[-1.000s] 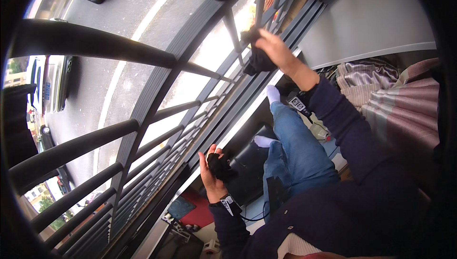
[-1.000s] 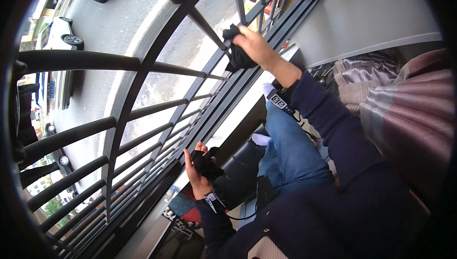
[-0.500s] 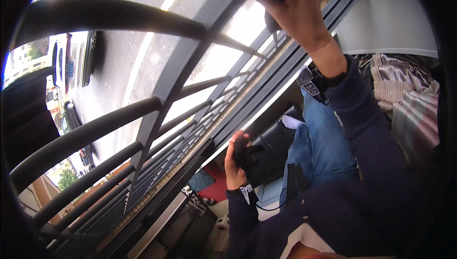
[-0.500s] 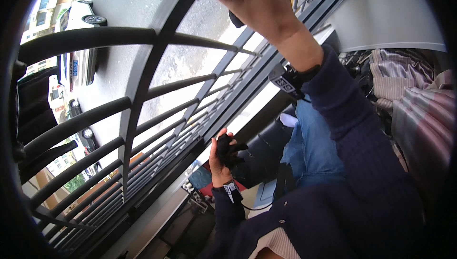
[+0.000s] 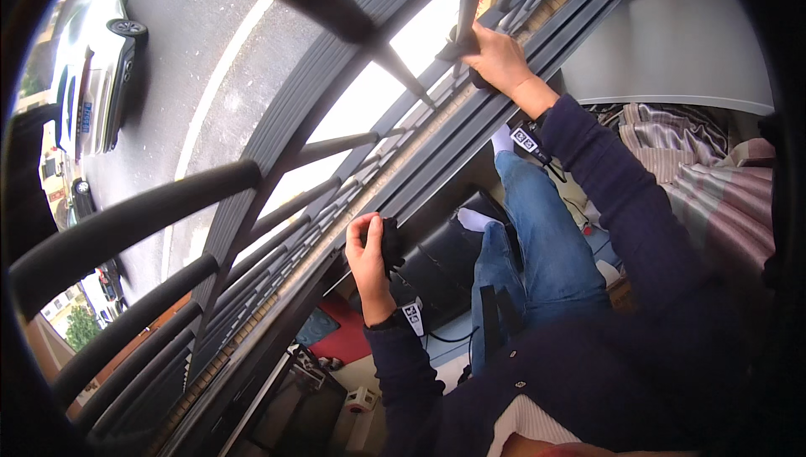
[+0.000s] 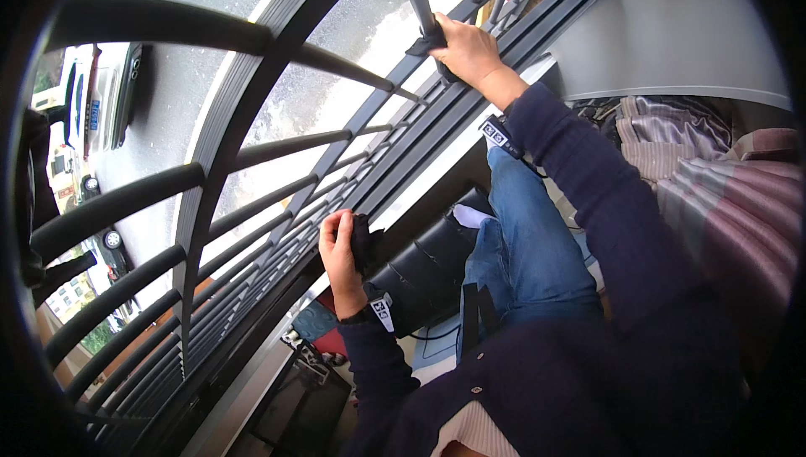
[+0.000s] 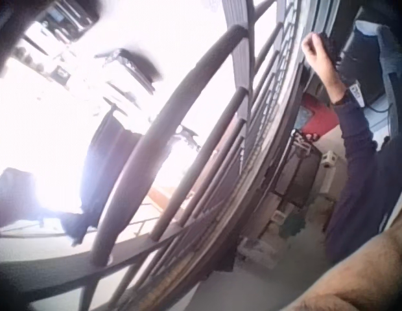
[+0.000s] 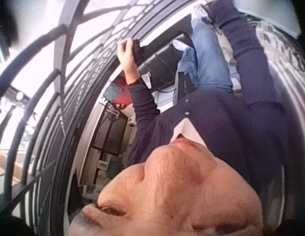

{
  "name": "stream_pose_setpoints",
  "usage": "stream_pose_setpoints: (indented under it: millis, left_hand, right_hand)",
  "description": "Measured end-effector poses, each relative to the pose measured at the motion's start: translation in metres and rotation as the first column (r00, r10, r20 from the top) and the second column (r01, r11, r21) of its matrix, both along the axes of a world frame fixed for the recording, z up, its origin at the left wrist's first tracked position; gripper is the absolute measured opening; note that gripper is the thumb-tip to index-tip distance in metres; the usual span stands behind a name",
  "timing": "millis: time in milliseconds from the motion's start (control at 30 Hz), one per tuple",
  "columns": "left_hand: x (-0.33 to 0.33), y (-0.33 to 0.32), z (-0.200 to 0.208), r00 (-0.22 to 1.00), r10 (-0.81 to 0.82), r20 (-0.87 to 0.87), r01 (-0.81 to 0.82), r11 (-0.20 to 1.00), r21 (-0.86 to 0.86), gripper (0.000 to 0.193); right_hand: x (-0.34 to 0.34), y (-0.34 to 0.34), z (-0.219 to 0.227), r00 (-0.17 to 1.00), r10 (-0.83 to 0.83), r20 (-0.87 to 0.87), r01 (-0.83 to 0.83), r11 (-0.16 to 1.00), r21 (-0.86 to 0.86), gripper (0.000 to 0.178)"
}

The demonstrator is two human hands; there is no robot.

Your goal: The person wipes the interior surface of a large window using a small dark cloth. They move the cloth back and forth across the glass, working across different sections of the window frame.

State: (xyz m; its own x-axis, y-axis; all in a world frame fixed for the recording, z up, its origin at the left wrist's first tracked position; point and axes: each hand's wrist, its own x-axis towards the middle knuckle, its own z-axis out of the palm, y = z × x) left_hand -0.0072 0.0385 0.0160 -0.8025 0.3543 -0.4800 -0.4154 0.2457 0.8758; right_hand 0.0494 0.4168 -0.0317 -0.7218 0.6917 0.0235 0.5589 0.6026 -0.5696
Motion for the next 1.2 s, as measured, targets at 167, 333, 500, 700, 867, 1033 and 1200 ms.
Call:
stream_pose_setpoints:
  millis: [167,333,500,700,867,1033,1200]
  left_hand:
    - [0.003,-0.003,-0.011,0.927,-0.153,-0.342,0.057,0.959,-0.277,0.024]
    - [0.011,0.001,-0.007,0.935,-0.233,-0.269,0.089,0.884,-0.458,0.048]
    - [0.014,0.008,-0.004,0.729,-0.577,-0.367,0.165,0.669,-0.725,0.064]
    - [0.01,0.015,-0.009,0.684,-0.673,-0.282,0.22,0.559,-0.799,0.064]
    - [0.003,0.012,-0.013,0.725,-0.638,-0.26,0.235,0.584,-0.777,0.061]
    - [0.001,0.012,-0.012,0.749,-0.62,-0.234,0.253,0.593,-0.764,0.062]
    - [0.003,0.009,-0.016,0.759,-0.591,-0.272,0.215,0.622,-0.753,0.062]
  right_hand:
    - [0.027,0.01,0.022,0.995,0.063,0.082,-0.062,0.998,-0.022,0.038]
    - [0.016,0.021,0.029,0.991,0.135,0.012,-0.134,0.987,-0.09,0.048]
    - [0.013,-0.01,0.015,0.963,0.029,0.268,0.004,0.992,-0.123,0.063]
    - [0.025,-0.027,0.026,0.967,0.045,0.25,-0.035,0.998,-0.045,0.07]
    - [0.037,-0.051,0.065,0.93,0.249,0.271,-0.233,0.968,-0.091,0.063]
    - [-0.003,-0.048,0.075,0.95,0.302,-0.075,-0.247,0.878,0.409,0.066]
    - [-0.026,-0.043,0.038,0.786,0.135,0.603,-0.308,0.932,0.193,0.072]
